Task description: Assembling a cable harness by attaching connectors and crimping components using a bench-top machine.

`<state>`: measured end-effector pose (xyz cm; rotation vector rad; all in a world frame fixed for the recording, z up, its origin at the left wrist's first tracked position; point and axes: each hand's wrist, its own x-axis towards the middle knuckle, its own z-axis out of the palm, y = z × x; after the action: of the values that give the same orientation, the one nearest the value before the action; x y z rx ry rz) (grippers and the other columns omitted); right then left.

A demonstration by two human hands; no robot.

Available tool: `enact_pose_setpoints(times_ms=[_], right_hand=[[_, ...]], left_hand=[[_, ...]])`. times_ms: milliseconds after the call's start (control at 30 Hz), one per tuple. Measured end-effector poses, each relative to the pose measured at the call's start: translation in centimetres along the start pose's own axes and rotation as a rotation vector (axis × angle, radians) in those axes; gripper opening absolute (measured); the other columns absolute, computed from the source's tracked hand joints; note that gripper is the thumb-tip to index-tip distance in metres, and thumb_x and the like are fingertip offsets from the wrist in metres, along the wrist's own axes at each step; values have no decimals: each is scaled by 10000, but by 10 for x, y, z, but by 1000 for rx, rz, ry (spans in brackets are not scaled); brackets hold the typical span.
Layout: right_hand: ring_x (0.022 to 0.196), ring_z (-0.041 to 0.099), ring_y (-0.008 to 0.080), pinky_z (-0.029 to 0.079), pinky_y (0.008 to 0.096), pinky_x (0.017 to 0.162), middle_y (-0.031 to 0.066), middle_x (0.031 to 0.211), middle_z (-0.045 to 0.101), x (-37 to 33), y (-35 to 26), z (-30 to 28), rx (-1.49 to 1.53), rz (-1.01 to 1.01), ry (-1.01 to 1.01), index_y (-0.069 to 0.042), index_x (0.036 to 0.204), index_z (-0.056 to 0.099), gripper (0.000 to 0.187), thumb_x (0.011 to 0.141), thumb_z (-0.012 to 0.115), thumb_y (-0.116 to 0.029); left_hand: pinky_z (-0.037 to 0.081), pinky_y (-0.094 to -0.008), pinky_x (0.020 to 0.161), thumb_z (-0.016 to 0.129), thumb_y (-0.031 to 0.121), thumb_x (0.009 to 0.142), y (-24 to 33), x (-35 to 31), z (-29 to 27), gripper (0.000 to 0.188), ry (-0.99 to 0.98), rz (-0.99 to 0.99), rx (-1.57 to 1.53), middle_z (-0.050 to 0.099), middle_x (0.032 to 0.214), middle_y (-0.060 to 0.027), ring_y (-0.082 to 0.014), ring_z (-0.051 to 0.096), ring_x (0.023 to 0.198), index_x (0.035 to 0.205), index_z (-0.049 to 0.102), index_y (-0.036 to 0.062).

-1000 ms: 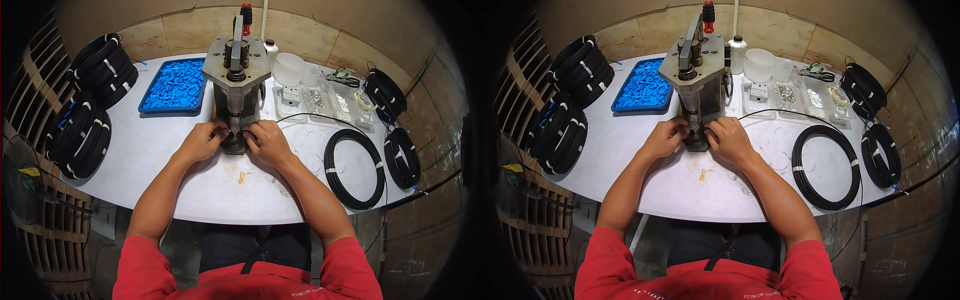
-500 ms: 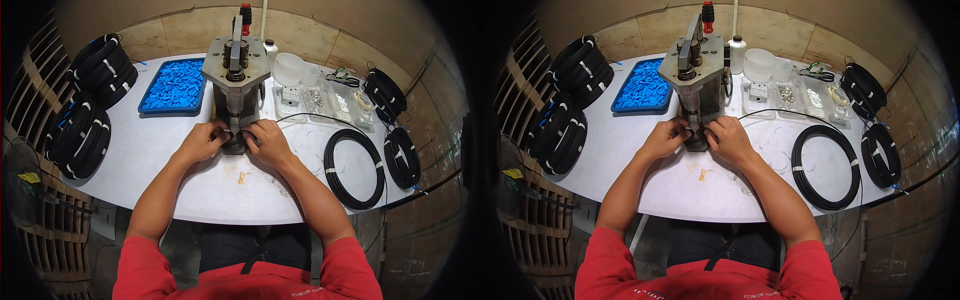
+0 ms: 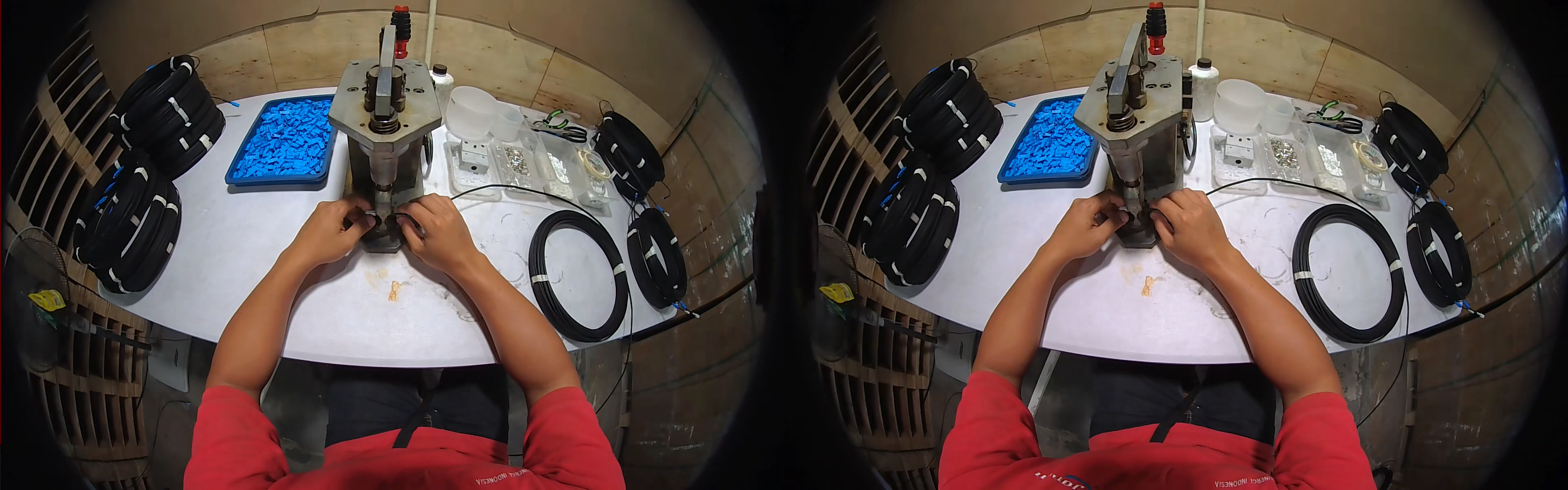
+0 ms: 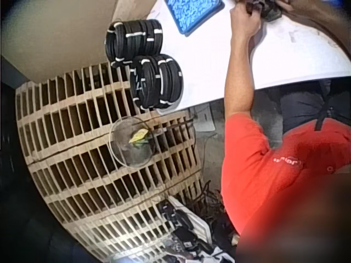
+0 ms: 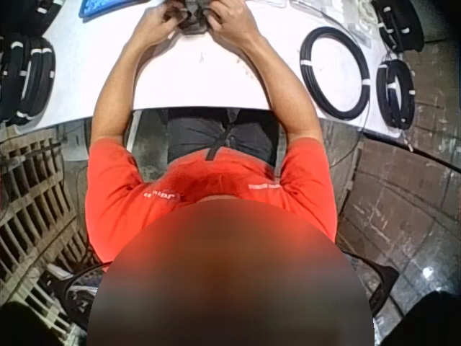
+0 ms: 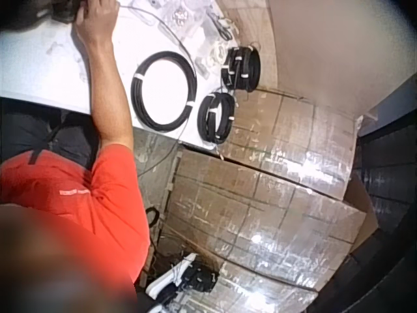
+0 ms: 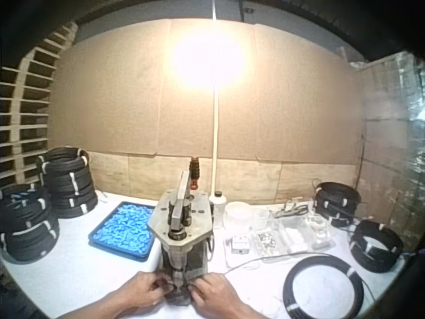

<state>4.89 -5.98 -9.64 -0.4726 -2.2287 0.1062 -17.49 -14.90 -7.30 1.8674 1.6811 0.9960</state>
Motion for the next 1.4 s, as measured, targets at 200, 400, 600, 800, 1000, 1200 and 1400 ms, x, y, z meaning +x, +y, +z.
enact_pose_setpoints(times_ms=[200, 400, 600, 800, 1000, 1200, 1400], right_hand=[[875, 640, 319, 492, 419, 840, 104, 905, 669, 0, 0, 0, 3, 1, -1, -56, 945, 718, 122, 835, 750, -100], [874, 639, 316, 490, 417, 839, 104, 899, 665, 0, 1, 1, -3, -4, 2, -56, 943, 713, 121, 836, 749, -99], [882, 637, 312, 486, 415, 839, 103, 909, 665, 0, 1, 2, -2, -6, 1, -58, 955, 709, 129, 838, 747, -99], [888, 637, 310, 484, 414, 837, 101, 920, 669, 0, 0, 0, -5, -8, 2, -60, 962, 706, 140, 833, 748, -94], [892, 638, 305, 484, 410, 836, 96, 927, 671, 0, 0, 0, -5, -10, 6, -61, 965, 708, 143, 832, 748, -92], [923, 654, 322, 508, 414, 864, 103, 947, 688, 0, 1, 0, -2, 12, -18, -77, 994, 724, 155, 844, 757, -90], [920, 655, 322, 509, 414, 862, 102, 943, 690, -1, 1, 0, -4, 16, -25, -76, 995, 727, 155, 844, 759, -89]], left_hand=[[563, -396, 788, 700, 202, 931, 1, 0, -1, 292, 3, 1, 1, 747, 875, -204, -319, 725, 800, 1112, 685, -26], [565, -395, 788, 699, 202, 932, 0, 0, 0, 297, 4, -5, -5, 749, 876, -204, -317, 727, 801, 1119, 684, -29], [565, -393, 784, 700, 203, 933, 0, 0, 0, 297, 3, 3, -1, 748, 871, -205, -314, 729, 798, 1117, 683, -30], [564, -396, 785, 696, 197, 933, -2, 0, 1, 283, 4, 5, -7, 747, 865, -207, -315, 731, 800, 1111, 686, -24], [563, -396, 781, 693, 192, 932, -2, 0, 0, 273, 6, 4, -1, 747, 865, -207, -318, 731, 799, 1100, 694, -22], [560, -389, 766, 677, 186, 940, -3, 1, 1, 255, 14, 5, -13, 741, 854, -208, -304, 721, 776, 1081, 704, -24], [559, -387, 758, 672, 180, 940, -5, 1, 2, 245, 29, 24, -18, 735, 852, -214, -299, 719, 773, 1076, 709, -19]])
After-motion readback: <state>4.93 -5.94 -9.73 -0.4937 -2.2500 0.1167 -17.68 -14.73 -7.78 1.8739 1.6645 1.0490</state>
